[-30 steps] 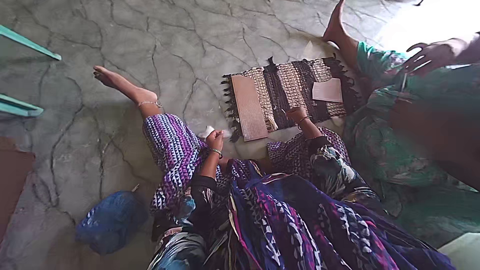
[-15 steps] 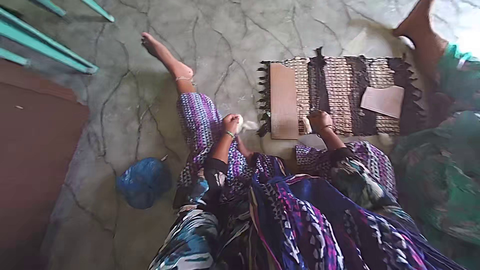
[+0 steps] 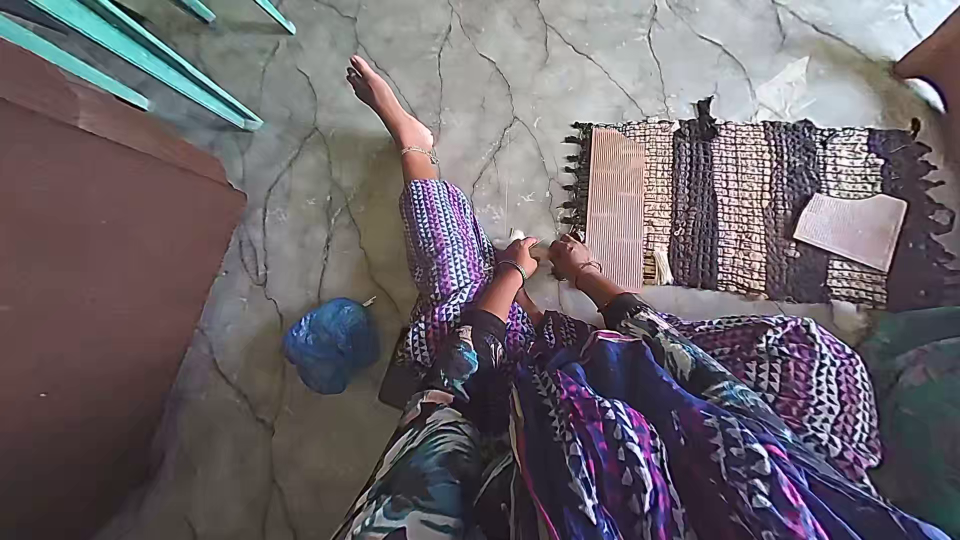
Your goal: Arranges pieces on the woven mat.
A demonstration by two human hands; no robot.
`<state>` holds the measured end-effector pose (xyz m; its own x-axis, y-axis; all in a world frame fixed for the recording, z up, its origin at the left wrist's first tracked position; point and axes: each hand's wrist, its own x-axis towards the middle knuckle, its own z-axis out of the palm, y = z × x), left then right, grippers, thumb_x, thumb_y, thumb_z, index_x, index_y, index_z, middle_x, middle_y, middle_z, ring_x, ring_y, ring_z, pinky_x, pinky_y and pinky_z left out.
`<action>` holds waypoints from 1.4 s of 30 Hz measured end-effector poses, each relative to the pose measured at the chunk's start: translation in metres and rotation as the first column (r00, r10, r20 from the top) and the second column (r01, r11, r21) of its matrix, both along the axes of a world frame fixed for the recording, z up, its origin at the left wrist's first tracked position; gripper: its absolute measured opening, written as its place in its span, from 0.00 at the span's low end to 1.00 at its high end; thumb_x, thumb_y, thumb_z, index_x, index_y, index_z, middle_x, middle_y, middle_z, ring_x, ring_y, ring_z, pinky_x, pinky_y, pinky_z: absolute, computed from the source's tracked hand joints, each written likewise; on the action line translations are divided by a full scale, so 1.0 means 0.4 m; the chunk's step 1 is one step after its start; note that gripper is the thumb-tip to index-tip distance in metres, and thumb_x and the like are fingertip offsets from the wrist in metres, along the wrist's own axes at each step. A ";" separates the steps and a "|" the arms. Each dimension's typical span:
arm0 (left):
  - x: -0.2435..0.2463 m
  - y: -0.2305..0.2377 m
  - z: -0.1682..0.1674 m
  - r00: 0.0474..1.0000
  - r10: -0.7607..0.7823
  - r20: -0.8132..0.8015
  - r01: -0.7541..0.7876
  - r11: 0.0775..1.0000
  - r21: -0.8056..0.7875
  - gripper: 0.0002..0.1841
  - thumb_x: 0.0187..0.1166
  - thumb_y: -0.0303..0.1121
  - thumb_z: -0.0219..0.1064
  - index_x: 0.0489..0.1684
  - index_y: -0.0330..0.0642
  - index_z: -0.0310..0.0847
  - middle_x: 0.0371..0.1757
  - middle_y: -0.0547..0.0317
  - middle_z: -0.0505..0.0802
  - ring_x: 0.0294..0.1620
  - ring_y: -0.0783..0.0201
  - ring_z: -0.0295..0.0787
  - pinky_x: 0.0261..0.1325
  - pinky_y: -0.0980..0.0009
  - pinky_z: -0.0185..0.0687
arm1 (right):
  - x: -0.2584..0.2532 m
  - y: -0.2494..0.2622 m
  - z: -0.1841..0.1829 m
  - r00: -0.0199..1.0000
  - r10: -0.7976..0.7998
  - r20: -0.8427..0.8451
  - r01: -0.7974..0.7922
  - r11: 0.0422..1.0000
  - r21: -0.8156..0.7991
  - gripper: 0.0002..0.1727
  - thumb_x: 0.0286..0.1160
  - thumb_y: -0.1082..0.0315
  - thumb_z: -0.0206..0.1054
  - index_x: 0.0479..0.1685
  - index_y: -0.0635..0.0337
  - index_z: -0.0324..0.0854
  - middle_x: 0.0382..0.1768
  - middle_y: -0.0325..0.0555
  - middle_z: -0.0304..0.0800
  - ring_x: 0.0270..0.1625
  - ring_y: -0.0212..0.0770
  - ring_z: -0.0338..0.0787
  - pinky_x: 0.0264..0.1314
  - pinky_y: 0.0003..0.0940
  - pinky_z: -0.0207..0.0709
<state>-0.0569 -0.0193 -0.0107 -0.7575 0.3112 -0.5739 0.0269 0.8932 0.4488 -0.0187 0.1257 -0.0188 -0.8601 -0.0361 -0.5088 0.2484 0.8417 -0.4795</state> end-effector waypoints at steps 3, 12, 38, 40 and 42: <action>-0.009 0.011 -0.003 0.998 -0.047 0.036 0.049 0.997 -0.057 0.19 0.81 0.31 0.68 0.68 0.38 0.85 0.70 0.38 0.89 0.76 0.39 0.81 0.77 0.35 0.72 | 0.014 0.015 0.011 0.992 -0.112 -0.060 0.104 0.987 -0.119 0.13 0.84 0.67 0.64 0.54 0.66 0.89 0.63 0.64 0.87 0.69 0.64 0.85 0.72 0.66 0.74; -0.002 0.008 0.033 0.996 0.052 -0.075 -0.061 0.991 -0.116 0.17 0.83 0.28 0.64 0.68 0.39 0.85 0.73 0.37 0.86 0.75 0.38 0.82 0.75 0.37 0.75 | 0.078 0.193 0.077 0.970 -0.234 0.060 0.238 0.878 -0.416 0.12 0.84 0.71 0.65 0.51 0.75 0.86 0.46 0.61 0.91 0.45 0.46 0.86 0.58 0.44 0.76; 0.167 0.195 0.117 0.906 0.289 0.308 -0.421 0.681 0.599 0.05 0.81 0.23 0.69 0.43 0.26 0.86 0.32 0.58 0.87 0.24 0.75 0.71 0.31 0.77 0.70 | 0.172 0.298 0.177 0.903 -0.410 0.130 0.401 0.692 -0.600 0.08 0.81 0.74 0.67 0.49 0.72 0.86 0.37 0.47 0.90 0.34 0.30 0.81 0.43 0.30 0.75; 0.170 0.205 0.121 0.901 0.307 0.308 -0.433 0.692 0.578 0.06 0.82 0.23 0.68 0.45 0.26 0.86 0.35 0.55 0.88 0.27 0.74 0.73 0.33 0.76 0.70 | 0.173 0.300 0.171 0.899 -0.415 0.137 0.402 0.663 -0.631 0.12 0.80 0.73 0.68 0.55 0.72 0.84 0.40 0.48 0.91 0.36 0.31 0.83 0.44 0.30 0.77; 0.170 0.213 0.128 0.902 0.312 0.300 -0.431 0.713 0.554 0.09 0.84 0.23 0.65 0.52 0.25 0.86 0.43 0.50 0.91 0.34 0.70 0.78 0.40 0.72 0.74 | 0.173 0.294 0.168 0.907 -0.408 0.108 0.380 0.679 -0.629 0.14 0.80 0.72 0.69 0.57 0.73 0.84 0.41 0.49 0.91 0.36 0.30 0.83 0.46 0.29 0.78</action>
